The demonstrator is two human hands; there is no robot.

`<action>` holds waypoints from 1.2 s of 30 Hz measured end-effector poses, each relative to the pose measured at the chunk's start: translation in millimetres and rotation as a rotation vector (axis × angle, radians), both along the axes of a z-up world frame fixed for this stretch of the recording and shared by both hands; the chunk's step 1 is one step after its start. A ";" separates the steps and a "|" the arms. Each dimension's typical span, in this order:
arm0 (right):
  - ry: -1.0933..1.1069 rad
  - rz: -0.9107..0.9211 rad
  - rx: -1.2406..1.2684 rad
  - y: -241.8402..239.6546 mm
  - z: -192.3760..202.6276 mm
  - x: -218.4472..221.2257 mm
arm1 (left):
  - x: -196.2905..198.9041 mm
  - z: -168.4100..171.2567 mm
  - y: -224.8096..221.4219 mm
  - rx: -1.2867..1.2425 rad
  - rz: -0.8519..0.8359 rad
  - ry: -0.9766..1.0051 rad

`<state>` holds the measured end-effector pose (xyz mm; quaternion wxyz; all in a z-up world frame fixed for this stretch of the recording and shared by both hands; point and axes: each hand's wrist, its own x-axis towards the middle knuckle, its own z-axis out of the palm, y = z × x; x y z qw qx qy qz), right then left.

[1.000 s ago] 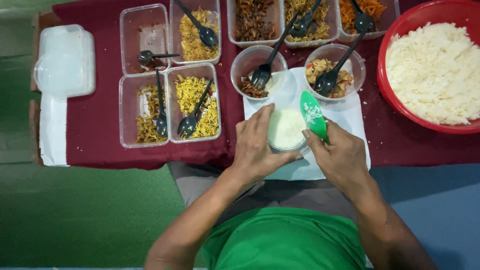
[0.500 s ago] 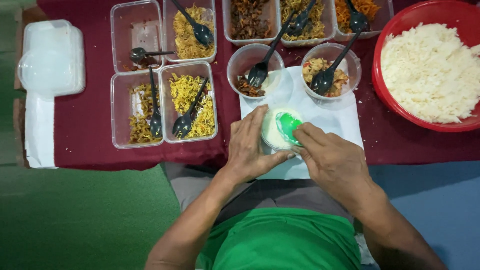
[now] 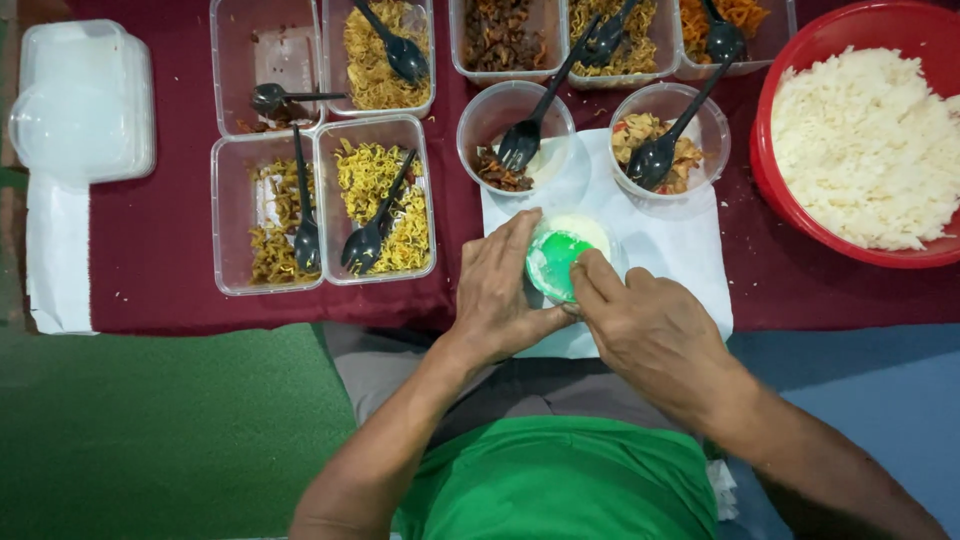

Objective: Stir and scrape the contents of a small container using a plastic spoon

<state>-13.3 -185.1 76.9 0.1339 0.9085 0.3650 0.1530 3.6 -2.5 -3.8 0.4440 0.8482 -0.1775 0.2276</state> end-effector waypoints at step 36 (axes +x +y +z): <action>0.085 -0.377 0.995 -43.8 -82.3 5.2 | -3.5 12.8 8.1 -0.050 -0.097 0.162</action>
